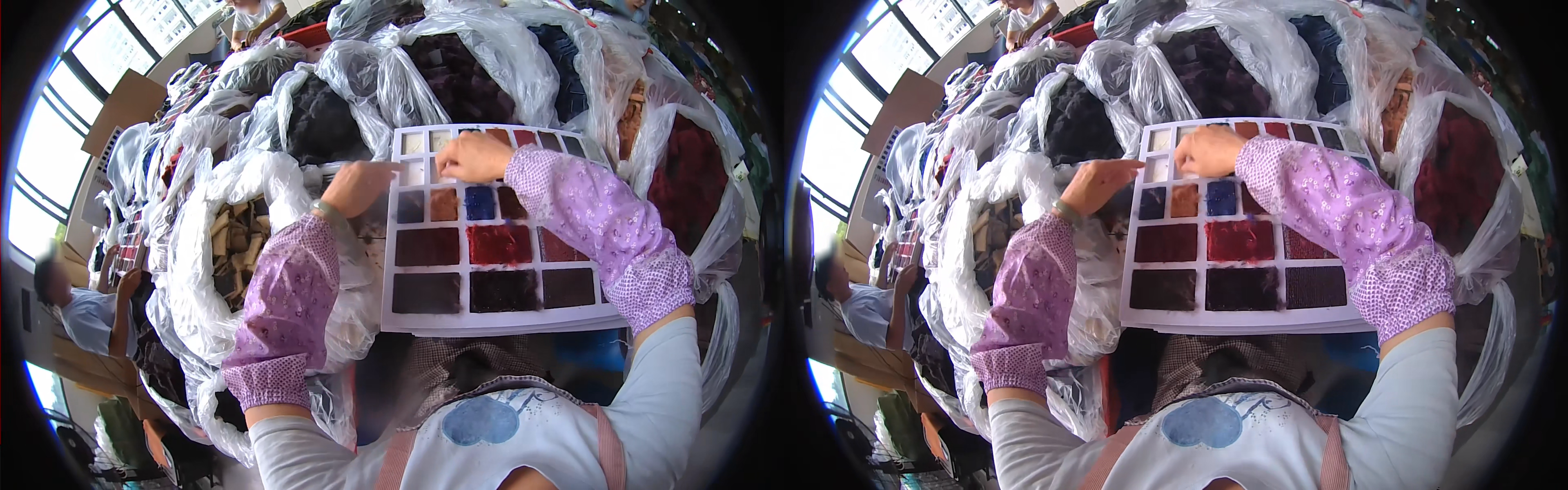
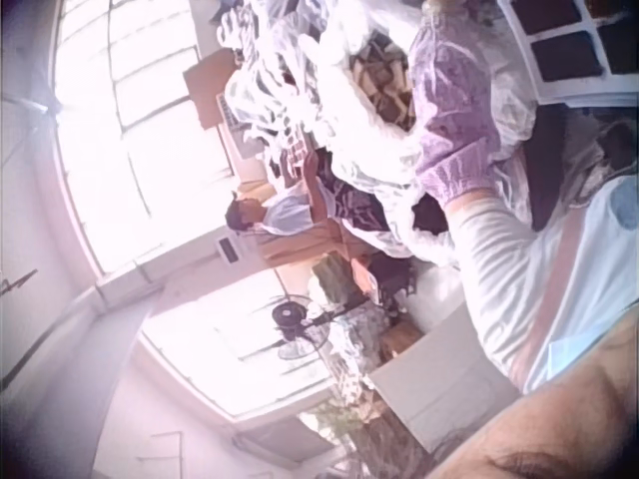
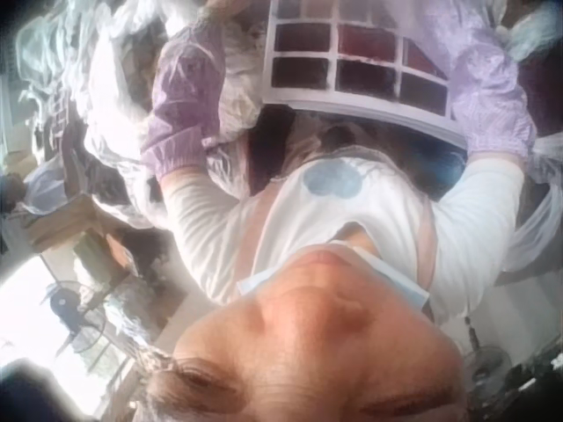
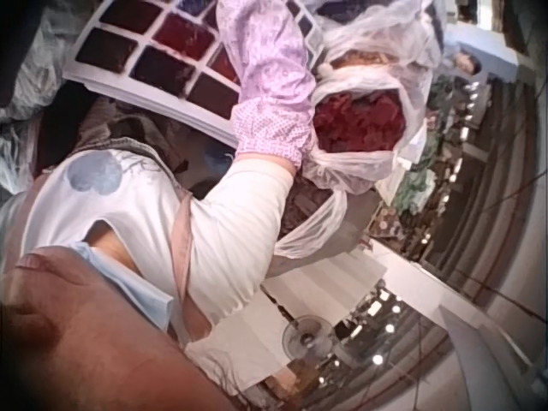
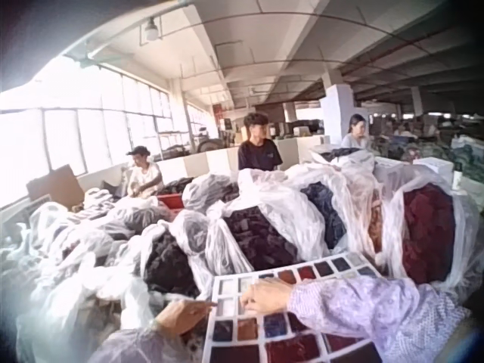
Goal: Sorting and matching small fabric swatches into a sample board based on color.
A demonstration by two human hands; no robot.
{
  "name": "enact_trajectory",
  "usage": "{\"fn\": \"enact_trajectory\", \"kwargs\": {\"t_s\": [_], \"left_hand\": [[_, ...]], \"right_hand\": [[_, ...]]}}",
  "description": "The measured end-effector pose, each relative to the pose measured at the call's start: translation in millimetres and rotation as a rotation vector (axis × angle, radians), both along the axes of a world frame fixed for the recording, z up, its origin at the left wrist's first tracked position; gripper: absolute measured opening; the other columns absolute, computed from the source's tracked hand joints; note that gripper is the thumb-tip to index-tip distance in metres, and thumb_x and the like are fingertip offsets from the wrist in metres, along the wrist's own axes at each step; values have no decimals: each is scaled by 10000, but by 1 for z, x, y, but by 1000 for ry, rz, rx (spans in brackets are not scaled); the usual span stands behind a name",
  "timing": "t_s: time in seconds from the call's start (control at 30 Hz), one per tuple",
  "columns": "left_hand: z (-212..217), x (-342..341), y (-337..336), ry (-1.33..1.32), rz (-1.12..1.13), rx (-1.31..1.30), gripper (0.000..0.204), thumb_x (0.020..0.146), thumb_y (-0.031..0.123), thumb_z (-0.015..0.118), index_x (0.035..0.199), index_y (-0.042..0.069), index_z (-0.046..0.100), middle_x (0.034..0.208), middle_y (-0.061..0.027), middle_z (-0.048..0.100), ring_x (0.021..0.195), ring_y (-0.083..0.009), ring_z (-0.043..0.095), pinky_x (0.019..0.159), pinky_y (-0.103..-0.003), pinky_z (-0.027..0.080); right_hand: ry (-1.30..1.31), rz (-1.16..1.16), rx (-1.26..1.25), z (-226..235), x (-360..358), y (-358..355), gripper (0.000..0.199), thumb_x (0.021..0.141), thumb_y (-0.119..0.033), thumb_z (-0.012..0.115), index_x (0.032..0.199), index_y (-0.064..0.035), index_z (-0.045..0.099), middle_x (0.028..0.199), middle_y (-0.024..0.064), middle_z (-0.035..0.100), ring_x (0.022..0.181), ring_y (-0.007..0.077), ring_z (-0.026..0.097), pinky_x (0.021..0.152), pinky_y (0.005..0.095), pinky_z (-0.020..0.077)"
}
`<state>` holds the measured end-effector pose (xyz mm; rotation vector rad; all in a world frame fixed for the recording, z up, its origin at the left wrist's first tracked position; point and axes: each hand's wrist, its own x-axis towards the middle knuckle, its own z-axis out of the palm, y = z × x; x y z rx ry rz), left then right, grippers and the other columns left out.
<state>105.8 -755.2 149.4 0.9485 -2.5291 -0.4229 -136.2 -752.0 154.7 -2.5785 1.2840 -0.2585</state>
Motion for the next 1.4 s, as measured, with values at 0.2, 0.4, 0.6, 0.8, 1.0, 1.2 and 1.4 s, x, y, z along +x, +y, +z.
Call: {"fn": "enact_trajectory", "kwargs": {"t_s": [0.2, 0.4, 0.6, 0.8, 1.0, 1.2, 1.4], "left_hand": [[-38, 28, -98, -245, 627, -152, 316, 716, 95, 507, 997, 200, 606, 998, -118, 579, 944, -288, 543, 769, -390, 457], [-76, 17, -124, -681, 834, -131, 255, 716, 66, 552, 943, 168, 605, 1057, -93, 461, 1051, -287, 461, 769, -400, 475], [-63, 13, -123, -660, 836, -122, 153, 764, 74, 536, 886, 83, 628, 990, -108, 533, 896, -288, 579, 708, -358, 506], [-34, 33, -114, -323, 742, -269, 214, 720, 46, 545, 903, 146, 595, 889, -110, 584, 850, -299, 581, 692, -374, 483], [-2, 3, -69, 187, 310, 117, 357, 613, 38, 632, 956, 132, 605, 732, -92, 592, 712, -226, 596, 664, -304, 476], [-11, -16, -48, 241, 335, 127, 364, 610, 31, 606, 957, 141, 615, 729, -95, 586, 668, -207, 591, 635, -289, 473], [-19, -45, -12, 119, 34, -344, 257, 640, 10, 526, 875, 93, 588, 783, -92, 533, 812, -271, 523, 716, -356, 440]], "right_hand": [[168, -609, -332, -33, -101, -96, 219, 739, -145, 583, 957, -123, 595, 923, 127, 607, 874, 304, 573, 762, 410, 452], [198, -643, -135, -74, -126, -114, 312, 733, -67, 550, 1025, -173, 576, 1007, 135, 583, 943, 295, 556, 811, 398, 437], [239, -639, -555, -81, -141, -136, 185, 753, -31, 492, 930, -87, 486, 879, 163, 517, 755, 340, 582, 620, 428, 466], [80, -799, -476, -79, -136, -139, 313, 702, -34, 599, 980, -97, 472, 960, 186, 479, 805, 374, 557, 682, 446, 451], [153, -686, -510, -70, -147, -124, 287, 744, -138, 601, 1006, -135, 486, 885, 124, 545, 792, 350, 565, 662, 448, 450], [-5, -583, -667, -23, -115, -98, 215, 750, -179, 593, 947, -113, 535, 855, 97, 563, 765, 313, 572, 629, 391, 455], [-442, -247, 69, 4, -40, -43, 264, 701, -221, 639, 872, -40, 553, 700, 93, 604, 515, 154, 577, 542, 278, 458]]}}
